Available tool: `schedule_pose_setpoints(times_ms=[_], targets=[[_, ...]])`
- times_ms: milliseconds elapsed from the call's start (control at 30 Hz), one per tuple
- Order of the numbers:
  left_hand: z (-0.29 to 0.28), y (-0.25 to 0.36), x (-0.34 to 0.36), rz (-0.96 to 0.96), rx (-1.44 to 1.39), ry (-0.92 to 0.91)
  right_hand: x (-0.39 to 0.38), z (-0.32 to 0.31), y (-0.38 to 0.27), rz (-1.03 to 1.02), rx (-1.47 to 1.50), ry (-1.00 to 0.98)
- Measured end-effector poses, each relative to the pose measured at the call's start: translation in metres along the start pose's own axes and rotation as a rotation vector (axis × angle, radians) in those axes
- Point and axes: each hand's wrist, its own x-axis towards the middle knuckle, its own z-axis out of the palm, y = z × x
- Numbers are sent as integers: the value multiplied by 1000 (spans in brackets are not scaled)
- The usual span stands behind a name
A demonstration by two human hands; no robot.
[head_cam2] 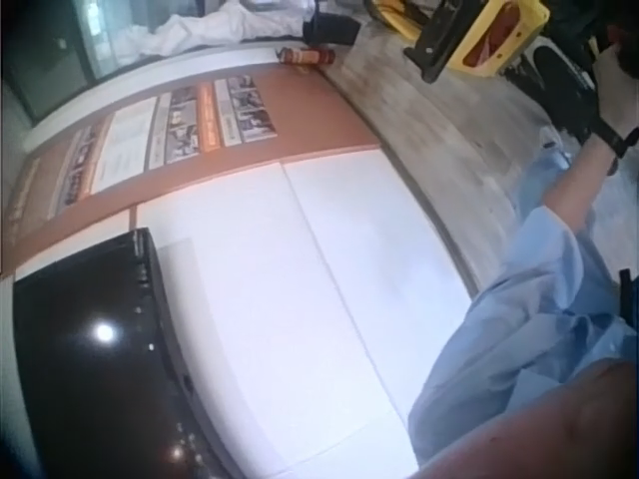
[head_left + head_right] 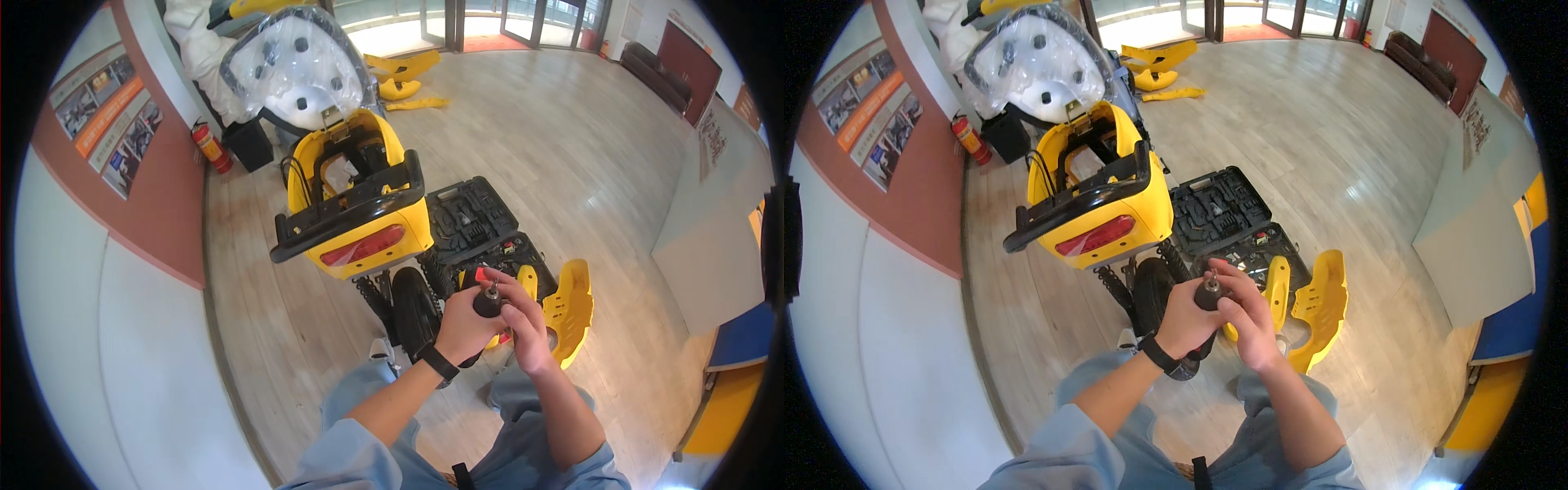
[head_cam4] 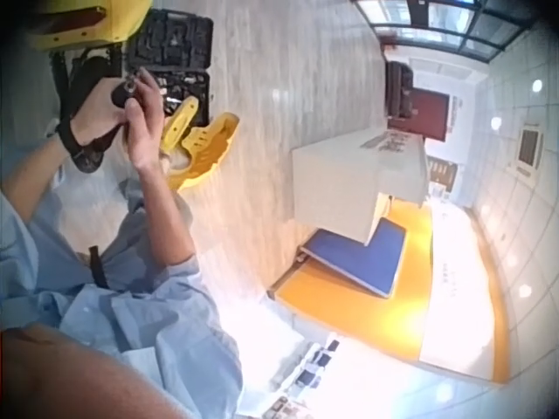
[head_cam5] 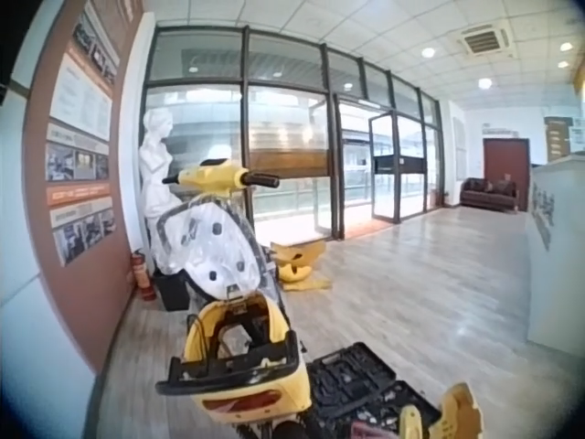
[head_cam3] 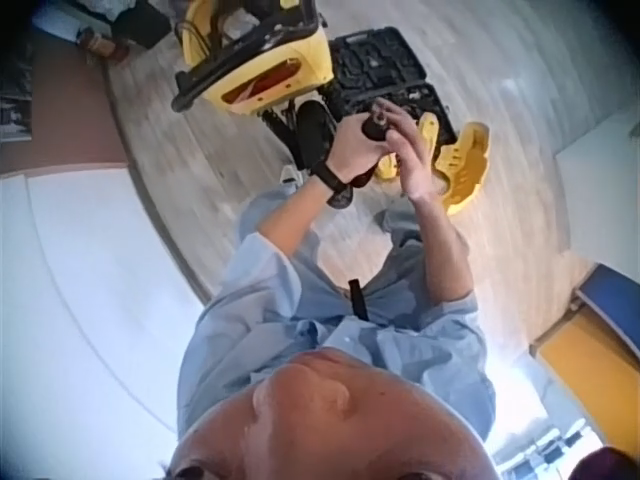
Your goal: Disassembling and repairing a yellow electric scooter using a power drill.
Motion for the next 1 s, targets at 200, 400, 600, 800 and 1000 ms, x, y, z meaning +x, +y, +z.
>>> schedule_pose_setpoints(times_ms=[200,400,600,800,1000], targets=[[4,-1,-3,-9,-61,-44,2,4,17,-57,103,23],[0,-10,-5,-67,-87,33,6,9,14,-117,-102,57],[0,-20,-2,19,98,-43,1,16,21,-19,95,178],[3,-24,-3,16,0,-5,4,14,10,-29,71,75],[2,-31,1,-22,49,-36,4,13,13,-35,-37,96]])
